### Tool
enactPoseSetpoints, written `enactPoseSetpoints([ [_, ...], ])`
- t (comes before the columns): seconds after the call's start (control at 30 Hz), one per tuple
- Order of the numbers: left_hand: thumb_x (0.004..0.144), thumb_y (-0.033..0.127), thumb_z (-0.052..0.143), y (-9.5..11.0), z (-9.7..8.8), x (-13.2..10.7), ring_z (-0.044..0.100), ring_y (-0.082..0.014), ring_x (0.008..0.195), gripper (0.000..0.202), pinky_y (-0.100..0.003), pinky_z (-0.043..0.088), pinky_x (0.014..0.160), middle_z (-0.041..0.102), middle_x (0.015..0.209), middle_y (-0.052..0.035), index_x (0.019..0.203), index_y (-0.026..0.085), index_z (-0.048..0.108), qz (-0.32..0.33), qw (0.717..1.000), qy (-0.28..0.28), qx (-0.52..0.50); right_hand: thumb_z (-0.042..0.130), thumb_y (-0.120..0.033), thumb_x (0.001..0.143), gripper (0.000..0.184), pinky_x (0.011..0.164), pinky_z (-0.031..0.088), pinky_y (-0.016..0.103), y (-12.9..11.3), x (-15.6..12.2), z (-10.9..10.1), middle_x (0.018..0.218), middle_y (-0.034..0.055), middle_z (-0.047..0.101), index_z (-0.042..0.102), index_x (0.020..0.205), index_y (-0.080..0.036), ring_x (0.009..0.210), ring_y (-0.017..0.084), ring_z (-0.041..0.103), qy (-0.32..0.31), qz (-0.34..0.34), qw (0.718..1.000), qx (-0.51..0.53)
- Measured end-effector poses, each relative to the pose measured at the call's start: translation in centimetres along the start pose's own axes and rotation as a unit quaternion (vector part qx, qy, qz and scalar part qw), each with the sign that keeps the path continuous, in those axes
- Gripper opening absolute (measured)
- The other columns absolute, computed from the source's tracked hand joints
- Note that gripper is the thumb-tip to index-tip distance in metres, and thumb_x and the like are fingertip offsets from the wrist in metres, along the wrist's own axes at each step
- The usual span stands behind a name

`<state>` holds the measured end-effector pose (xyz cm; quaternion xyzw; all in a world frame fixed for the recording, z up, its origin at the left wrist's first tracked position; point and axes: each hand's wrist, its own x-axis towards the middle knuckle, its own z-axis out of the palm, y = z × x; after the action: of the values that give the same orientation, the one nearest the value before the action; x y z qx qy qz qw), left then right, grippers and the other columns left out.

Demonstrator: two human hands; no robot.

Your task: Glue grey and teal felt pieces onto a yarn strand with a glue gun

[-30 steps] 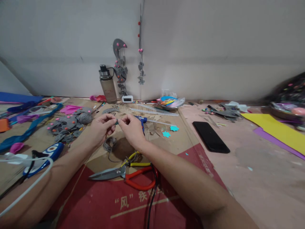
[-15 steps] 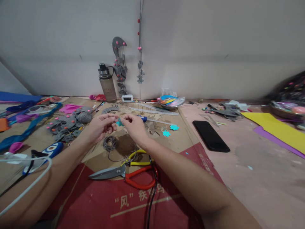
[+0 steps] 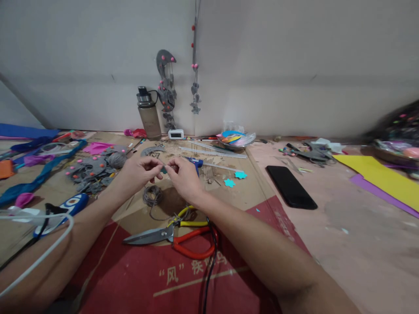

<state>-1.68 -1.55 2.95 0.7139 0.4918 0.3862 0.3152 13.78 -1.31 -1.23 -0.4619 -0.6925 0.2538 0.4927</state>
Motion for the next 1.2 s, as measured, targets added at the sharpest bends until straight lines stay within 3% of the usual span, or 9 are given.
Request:
enactPoseSetpoints([
  [0.17,0.070,0.029,0.062,-0.9,-0.4,0.7,0.050,-0.0095,0.039,0.016,-0.020,0.041,0.040,0.065,0.053,-0.0031,0.073,0.014,0.068,-0.022,0.998,0.051,-0.036,0.051,-0.032,0.083,0.027,0.062,0.039,0.025,0.4,-0.4,0.5,0.073,-0.0017,0.056,0.050,0.107,-0.019,0.064,0.013,0.050,0.008,0.019,0.999,0.036],
  [0.37,0.067,0.036,0.066,-4.0,-1.3,2.4,0.046,-0.0075,0.035,0.023,-0.020,0.037,0.039,0.065,0.055,-0.0044,0.071,0.013,0.066,-0.057,0.986,0.099,-0.123,0.046,-0.030,0.086,0.018,0.066,0.038,0.026,0.4,-0.3,0.3,0.074,0.0006,0.059,0.057,0.076,-0.019,0.070,0.014,0.051,-0.018,-0.001,1.000,-0.009],
  [0.5,0.063,0.033,0.069,-5.3,-1.9,3.2,0.050,-0.0081,0.040,0.022,-0.018,0.035,0.039,0.063,0.055,-0.0036,0.071,0.012,0.064,-0.077,0.969,0.145,-0.185,0.050,-0.026,0.084,0.015,0.069,0.039,0.026,-0.4,-0.6,0.2,0.076,0.0007,0.063,0.061,0.076,-0.019,0.072,0.014,0.054,-0.057,-0.013,0.998,0.004],
  [0.67,0.056,0.028,0.072,-5.6,-2.8,3.8,0.057,-0.0087,0.051,0.022,-0.015,0.031,0.039,0.058,0.056,0.0012,0.067,0.012,0.060,-0.107,0.932,0.204,-0.279,0.052,-0.024,0.084,0.016,0.073,0.041,0.027,-1.2,-1.0,-0.1,0.079,0.0015,0.067,0.065,0.077,-0.020,0.076,0.014,0.058,-0.178,-0.089,0.980,0.016],
  [0.73,0.054,0.027,0.073,-5.6,-3.1,3.8,0.055,-0.0067,0.050,0.025,-0.014,0.030,0.038,0.058,0.059,0.0022,0.069,0.013,0.060,-0.108,0.924,0.217,-0.297,0.050,-0.029,0.086,0.020,0.071,0.041,0.027,-0.9,-0.5,-0.8,0.078,0.0017,0.066,0.065,0.078,-0.020,0.075,0.014,0.058,-0.161,-0.099,0.982,-0.003],
  [0.83,0.052,0.028,0.075,-5.8,-3.5,3.8,0.053,-0.0057,0.050,0.028,-0.014,0.029,0.038,0.057,0.062,0.0025,0.071,0.013,0.061,-0.102,0.919,0.229,-0.305,0.044,-0.037,0.089,0.026,0.064,0.039,0.027,0.3,0.7,-2.5,0.076,0.0032,0.065,0.063,0.083,-0.019,0.070,0.015,0.056,-0.059,-0.041,0.993,-0.098],
  [0.9,0.053,0.030,0.075,-5.9,-3.5,3.9,0.052,-0.0058,0.051,0.029,-0.014,0.029,0.038,0.057,0.062,0.0020,0.071,0.013,0.061,-0.097,0.920,0.233,-0.299,0.045,-0.040,0.088,0.028,0.063,0.038,0.028,1.5,1.4,-3.6,0.078,0.0068,0.065,0.061,0.084,-0.017,0.070,0.017,0.057,-0.027,0.028,0.976,-0.213],
  [1.07,0.054,0.034,0.074,-6.3,-3.2,3.9,0.049,-0.0063,0.049,0.029,-0.015,0.028,0.038,0.056,0.059,0.0016,0.068,0.012,0.061,-0.087,0.928,0.246,-0.265,0.047,-0.055,0.083,0.049,0.069,0.043,0.031,4.0,1.3,-4.0,0.094,0.0197,0.065,0.059,0.096,-0.010,0.086,0.027,0.063,-0.087,0.158,0.901,-0.394],
  [1.2,0.057,0.036,0.072,-6.5,-2.5,3.7,0.047,-0.0069,0.046,0.028,-0.016,0.029,0.039,0.055,0.054,0.0016,0.068,0.012,0.062,-0.072,0.944,0.228,-0.227,0.051,-0.047,0.081,0.046,0.075,0.045,0.036,4.6,1.1,-2.9,0.106,0.0249,0.062,0.058,0.102,-0.007,0.094,0.032,0.062,-0.079,0.179,0.903,-0.383],
])
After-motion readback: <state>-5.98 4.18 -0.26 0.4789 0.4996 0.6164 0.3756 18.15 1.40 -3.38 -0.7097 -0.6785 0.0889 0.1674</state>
